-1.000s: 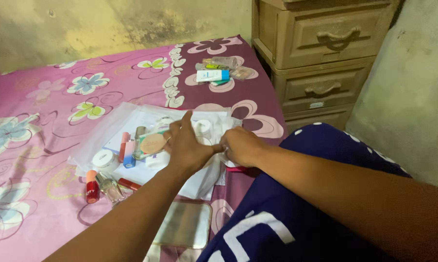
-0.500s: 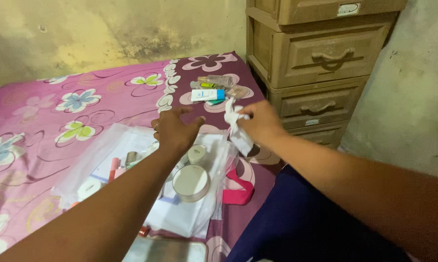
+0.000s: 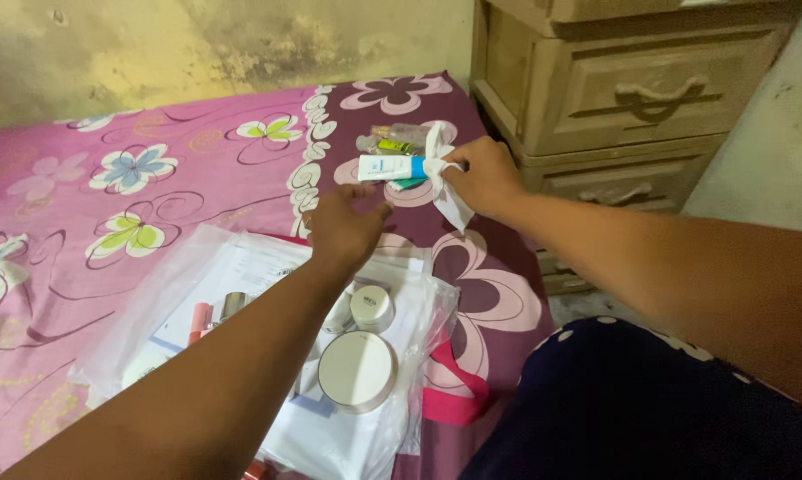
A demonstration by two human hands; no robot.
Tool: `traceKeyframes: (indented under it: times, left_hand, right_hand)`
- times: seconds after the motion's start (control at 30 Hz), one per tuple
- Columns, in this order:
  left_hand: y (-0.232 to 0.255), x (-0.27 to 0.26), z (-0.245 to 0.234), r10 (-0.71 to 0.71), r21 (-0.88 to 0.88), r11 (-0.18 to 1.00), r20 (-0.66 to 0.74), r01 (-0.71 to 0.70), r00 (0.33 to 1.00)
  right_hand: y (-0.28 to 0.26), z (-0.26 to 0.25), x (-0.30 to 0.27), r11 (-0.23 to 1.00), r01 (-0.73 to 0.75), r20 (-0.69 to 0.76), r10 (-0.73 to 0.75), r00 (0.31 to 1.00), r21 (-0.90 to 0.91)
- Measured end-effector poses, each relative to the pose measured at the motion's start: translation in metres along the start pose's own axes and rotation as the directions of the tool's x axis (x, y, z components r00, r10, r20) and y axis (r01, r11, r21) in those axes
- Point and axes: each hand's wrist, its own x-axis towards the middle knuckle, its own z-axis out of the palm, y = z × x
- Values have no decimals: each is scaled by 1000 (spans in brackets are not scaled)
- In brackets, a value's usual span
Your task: The person wipes various cosmetic items with a white tissue, including bottles, tubes, and compacts, then places them into a clear plastic bag. The person handles each item one at a time, wiping the exterior surfaces before moving to the next.
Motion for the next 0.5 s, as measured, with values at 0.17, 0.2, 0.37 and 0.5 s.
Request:
traceKeyframes:
  times: [0.17, 0.2, 0.37, 0.5]
  left_hand:
    - [-10, 16, 6, 70, -161, 984, -18, -72, 997]
    - [-13, 17, 6, 77, -163, 983, -28, -80, 997]
    - [-32, 18, 3, 75, -43, 996, -64, -78, 995]
    - [-45, 19, -7, 138, 205, 973, -175, -101, 975]
  right_hand:
    - [21, 37, 25, 996, 82, 69, -85, 994, 42]
    - [26, 47, 29, 996, 80, 84, -82, 993, 35]
    - [66, 90, 60, 954, 279, 224, -250, 942, -107]
    - [106, 121, 82, 941, 232, 384, -125, 915, -247]
